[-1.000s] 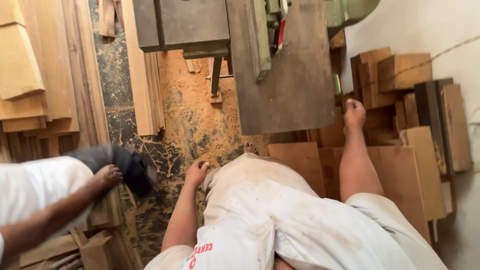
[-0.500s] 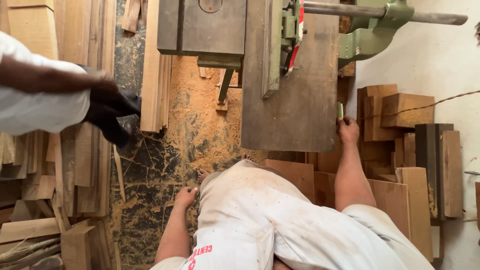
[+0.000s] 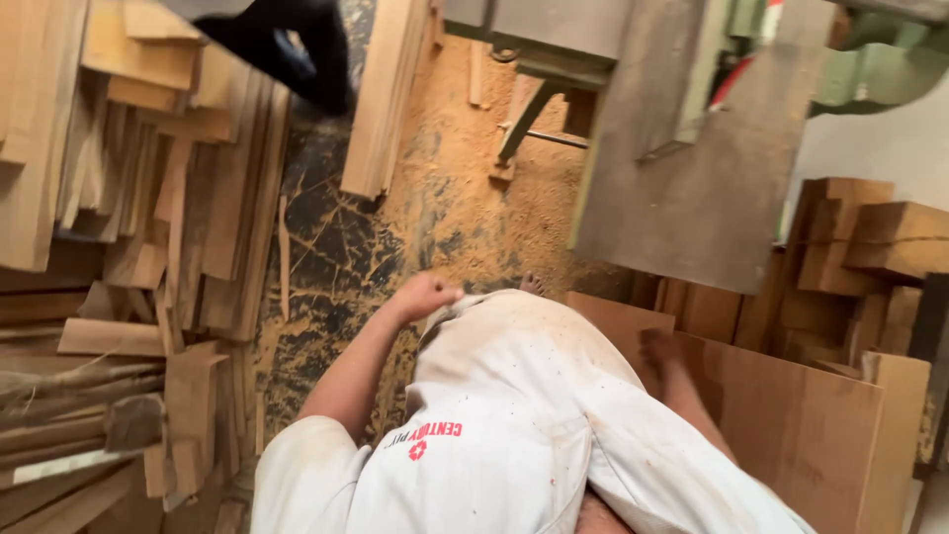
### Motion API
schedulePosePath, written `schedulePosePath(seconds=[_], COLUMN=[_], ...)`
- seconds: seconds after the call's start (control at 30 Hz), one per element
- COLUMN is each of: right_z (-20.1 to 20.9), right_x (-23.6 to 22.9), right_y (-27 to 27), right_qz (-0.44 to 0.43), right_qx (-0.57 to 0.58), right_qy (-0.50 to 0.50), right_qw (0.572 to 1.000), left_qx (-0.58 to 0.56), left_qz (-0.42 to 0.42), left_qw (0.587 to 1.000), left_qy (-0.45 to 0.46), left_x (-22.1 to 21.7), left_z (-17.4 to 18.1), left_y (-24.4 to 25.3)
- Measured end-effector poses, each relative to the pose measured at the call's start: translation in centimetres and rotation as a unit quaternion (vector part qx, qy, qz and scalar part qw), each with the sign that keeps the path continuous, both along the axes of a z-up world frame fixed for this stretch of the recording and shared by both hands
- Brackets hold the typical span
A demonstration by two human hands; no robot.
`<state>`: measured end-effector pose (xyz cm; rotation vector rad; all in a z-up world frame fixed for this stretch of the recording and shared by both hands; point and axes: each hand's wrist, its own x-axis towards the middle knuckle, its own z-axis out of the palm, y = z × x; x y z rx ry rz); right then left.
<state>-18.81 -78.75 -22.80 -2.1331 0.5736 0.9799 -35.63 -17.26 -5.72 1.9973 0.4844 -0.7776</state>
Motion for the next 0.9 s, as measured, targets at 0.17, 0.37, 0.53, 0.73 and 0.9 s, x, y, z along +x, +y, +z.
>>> schedulePosePath(seconds=[0.17,0.37,0.53,0.73,0.9], right_z=[4.9,8.2,12.3,6.4,5.1], right_x=[-2.9,-2.3,-2.0,-4.5,-6.1], right_y=[13.6,22.0,29.5,30.8,26.5], right_qz=[0.171,0.328,0.244,0.426,0.288], right_qx=[-0.021,-0.070,-0.011,0.043,0.040], right_qy=[0.059,0.073,-0.040,-0.189,-0.050], right_qw=[0.983,0.939,0.969,0.884,0.956], left_qx=[0.114,0.110,0.117,0.179,0.036], left_qz=[0.134,-0.003,-0.108,-0.175,-0.135], left_qw=[0.874,0.681,0.647,0.598,0.587], left_qy=[-0.452,-0.724,-0.746,-0.761,-0.798], left_x=[2.0,-1.3,-5.6,-4.6,-3.1], left_z=[19.5,42.0,46.5,47.2,42.5], left_y=[3.1,5.6,4.7,7.3,8.6])
